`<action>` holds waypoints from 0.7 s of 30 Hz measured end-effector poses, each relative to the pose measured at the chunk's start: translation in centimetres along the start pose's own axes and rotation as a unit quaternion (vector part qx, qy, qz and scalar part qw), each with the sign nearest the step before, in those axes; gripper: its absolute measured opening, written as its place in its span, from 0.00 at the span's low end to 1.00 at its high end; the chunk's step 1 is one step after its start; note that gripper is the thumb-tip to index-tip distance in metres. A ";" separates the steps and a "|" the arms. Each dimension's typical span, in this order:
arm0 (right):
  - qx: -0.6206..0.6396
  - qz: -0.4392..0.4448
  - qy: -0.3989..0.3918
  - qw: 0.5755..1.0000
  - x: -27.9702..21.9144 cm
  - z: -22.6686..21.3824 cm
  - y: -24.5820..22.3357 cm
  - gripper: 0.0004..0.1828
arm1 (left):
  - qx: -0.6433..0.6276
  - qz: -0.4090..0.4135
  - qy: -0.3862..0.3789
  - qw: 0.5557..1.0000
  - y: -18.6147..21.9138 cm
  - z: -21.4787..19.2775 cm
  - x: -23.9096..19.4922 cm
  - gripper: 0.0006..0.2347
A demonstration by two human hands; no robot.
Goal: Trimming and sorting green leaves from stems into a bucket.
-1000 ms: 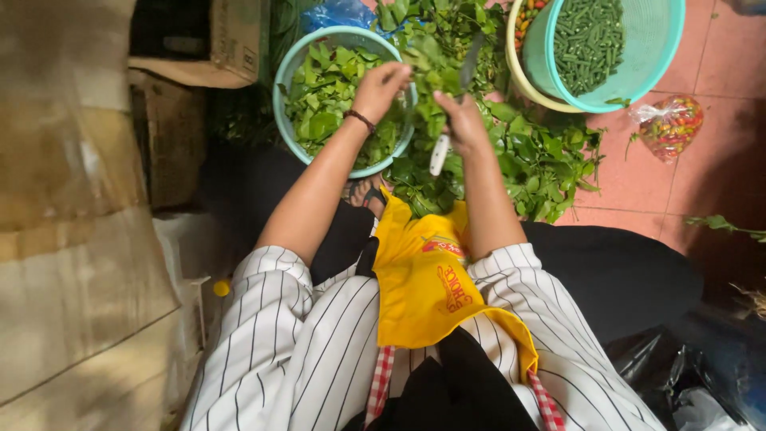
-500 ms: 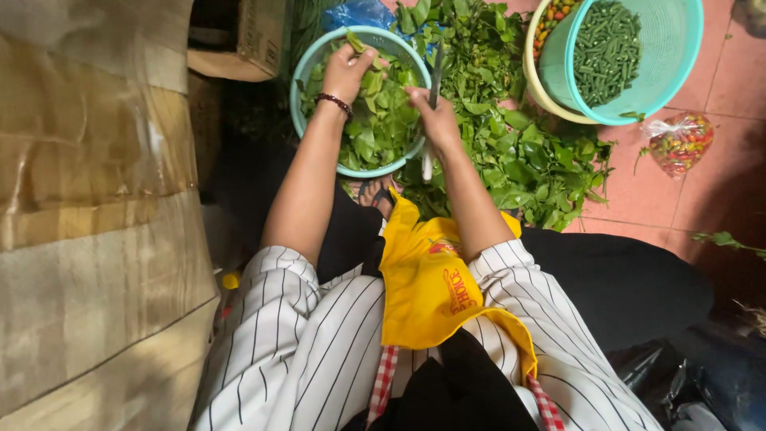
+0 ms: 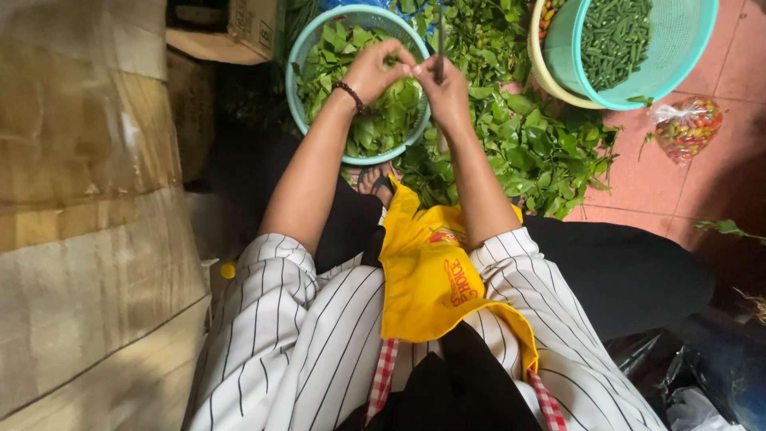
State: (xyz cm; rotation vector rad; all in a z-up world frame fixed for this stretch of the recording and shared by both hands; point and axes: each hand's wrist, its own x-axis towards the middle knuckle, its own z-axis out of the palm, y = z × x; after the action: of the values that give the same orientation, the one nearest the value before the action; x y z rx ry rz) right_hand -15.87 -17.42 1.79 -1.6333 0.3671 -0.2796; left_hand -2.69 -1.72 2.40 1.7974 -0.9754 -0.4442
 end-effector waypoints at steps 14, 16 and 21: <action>-0.316 0.028 0.196 0.928 -0.3 -7.6 4.5 0.08 | 0.026 -0.120 0.103 0.987 1.1 -6.9 -1.9 0.03; -0.360 0.165 0.157 0.905 -0.4 -10.4 6.8 0.12 | 0.049 -0.076 0.159 0.983 0.0 -9.8 -3.1 0.03; -0.329 -0.074 0.071 0.939 2.0 -7.7 10.9 0.18 | 0.222 -0.225 0.075 0.946 -5.8 -8.4 -2.6 0.11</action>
State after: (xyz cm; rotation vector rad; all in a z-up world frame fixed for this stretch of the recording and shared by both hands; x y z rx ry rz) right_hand -17.86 -26.02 -8.39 -2.3150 0.4796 -0.4183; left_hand 3.79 6.32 0.50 2.4418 -0.5770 -0.3754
